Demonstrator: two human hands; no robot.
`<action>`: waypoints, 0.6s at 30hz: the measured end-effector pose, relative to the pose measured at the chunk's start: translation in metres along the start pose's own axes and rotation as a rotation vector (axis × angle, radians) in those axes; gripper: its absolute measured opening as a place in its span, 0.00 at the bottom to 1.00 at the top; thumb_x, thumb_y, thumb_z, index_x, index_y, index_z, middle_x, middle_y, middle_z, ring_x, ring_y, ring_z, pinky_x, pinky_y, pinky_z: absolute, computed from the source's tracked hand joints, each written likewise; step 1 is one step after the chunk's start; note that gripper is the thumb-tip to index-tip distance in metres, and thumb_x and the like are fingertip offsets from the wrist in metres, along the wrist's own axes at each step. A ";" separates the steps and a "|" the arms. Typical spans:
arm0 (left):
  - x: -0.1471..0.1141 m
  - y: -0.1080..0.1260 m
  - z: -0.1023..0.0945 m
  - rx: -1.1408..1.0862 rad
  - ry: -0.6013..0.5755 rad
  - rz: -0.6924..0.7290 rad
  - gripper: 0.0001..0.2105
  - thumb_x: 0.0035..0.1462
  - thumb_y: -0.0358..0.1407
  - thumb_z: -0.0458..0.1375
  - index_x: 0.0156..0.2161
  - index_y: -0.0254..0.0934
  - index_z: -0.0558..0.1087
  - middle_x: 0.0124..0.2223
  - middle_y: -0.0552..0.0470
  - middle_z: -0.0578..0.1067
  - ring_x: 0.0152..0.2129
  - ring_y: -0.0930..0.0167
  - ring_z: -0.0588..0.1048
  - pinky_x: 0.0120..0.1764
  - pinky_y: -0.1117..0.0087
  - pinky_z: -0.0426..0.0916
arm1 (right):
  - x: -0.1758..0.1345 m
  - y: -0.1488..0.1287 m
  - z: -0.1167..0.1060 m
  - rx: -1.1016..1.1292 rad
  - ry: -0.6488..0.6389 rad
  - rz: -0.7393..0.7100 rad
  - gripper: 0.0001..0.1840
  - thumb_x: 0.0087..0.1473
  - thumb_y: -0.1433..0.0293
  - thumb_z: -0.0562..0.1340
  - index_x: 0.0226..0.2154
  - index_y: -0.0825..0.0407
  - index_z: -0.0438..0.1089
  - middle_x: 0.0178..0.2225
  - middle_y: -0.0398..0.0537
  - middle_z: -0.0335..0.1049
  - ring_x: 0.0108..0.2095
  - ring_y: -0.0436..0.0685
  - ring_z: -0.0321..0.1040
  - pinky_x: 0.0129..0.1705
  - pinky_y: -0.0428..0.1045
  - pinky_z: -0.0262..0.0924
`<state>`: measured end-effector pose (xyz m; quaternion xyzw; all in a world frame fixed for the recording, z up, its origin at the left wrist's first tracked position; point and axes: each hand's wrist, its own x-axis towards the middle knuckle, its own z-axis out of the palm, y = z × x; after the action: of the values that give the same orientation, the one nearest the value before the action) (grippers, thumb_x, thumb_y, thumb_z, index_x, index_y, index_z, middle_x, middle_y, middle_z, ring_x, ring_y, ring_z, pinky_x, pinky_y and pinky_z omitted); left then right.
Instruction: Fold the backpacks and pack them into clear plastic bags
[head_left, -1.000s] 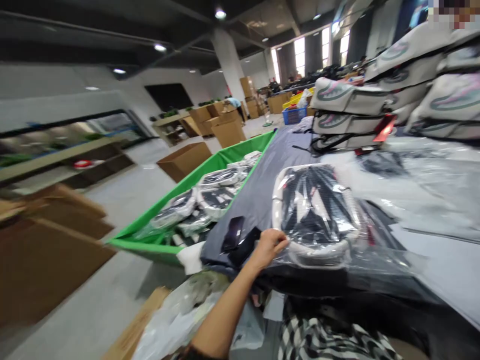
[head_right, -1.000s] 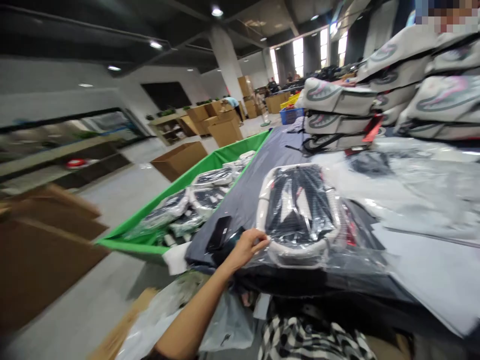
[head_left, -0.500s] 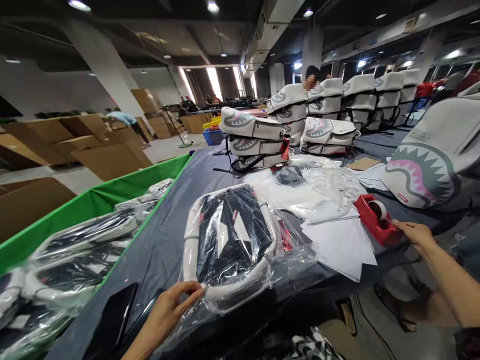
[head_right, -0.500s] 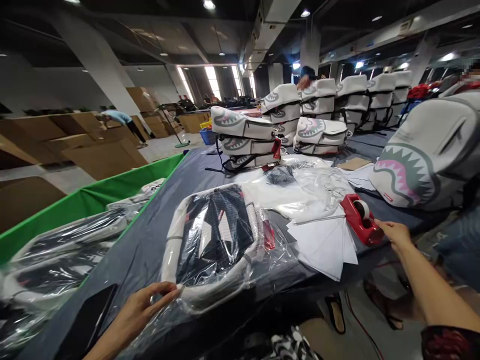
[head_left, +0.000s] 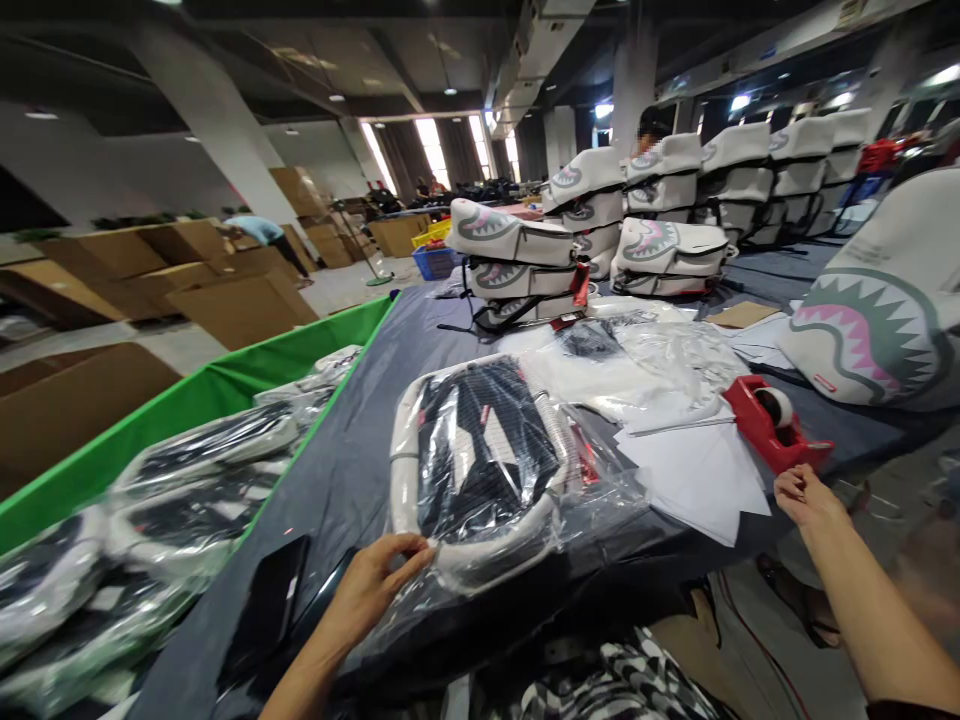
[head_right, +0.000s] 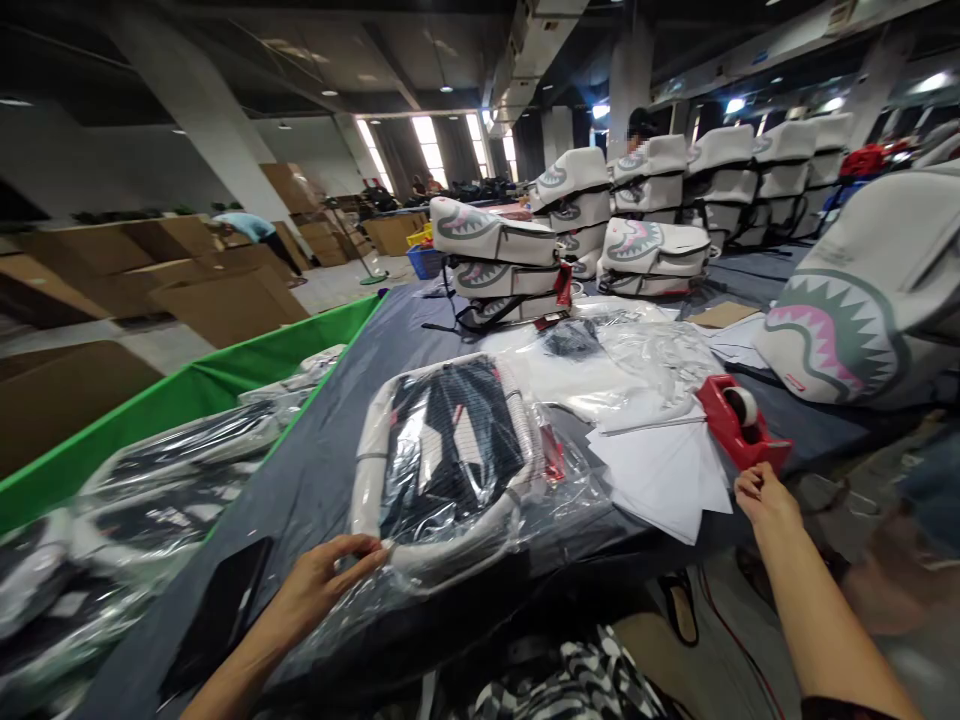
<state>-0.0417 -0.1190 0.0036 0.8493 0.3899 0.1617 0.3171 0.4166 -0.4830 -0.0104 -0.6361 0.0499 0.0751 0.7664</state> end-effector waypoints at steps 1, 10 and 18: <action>-0.002 0.002 0.000 -0.007 -0.006 0.014 0.25 0.47 0.62 0.60 0.28 0.39 0.79 0.31 0.49 0.82 0.31 0.62 0.79 0.40 0.66 0.72 | -0.012 0.004 0.019 0.023 -0.066 0.048 0.28 0.51 0.57 0.67 0.19 0.48 0.48 0.14 0.32 0.42 0.15 0.44 0.36 0.14 0.41 0.35; 0.003 0.009 0.002 -0.025 -0.068 0.000 0.06 0.55 0.35 0.65 0.29 0.36 0.80 0.30 0.54 0.80 0.31 0.71 0.76 0.37 0.75 0.64 | -0.181 0.004 0.220 -0.479 -1.467 -0.399 0.30 0.50 0.39 0.64 0.26 0.49 0.67 0.22 0.41 0.59 0.23 0.50 0.54 0.24 0.46 0.51; 0.005 0.002 0.007 -0.077 -0.076 0.024 0.03 0.55 0.31 0.67 0.31 0.33 0.81 0.27 0.56 0.78 0.27 0.74 0.72 0.32 0.76 0.60 | -0.226 0.066 0.336 -1.146 -1.868 -0.980 0.12 0.52 0.56 0.63 0.30 0.46 0.65 0.26 0.41 0.68 0.27 0.54 0.64 0.30 0.48 0.48</action>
<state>-0.0335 -0.1188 0.0002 0.8466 0.3609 0.1477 0.3621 0.1762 -0.1530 0.0268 -0.5358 -0.8133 0.2190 0.0593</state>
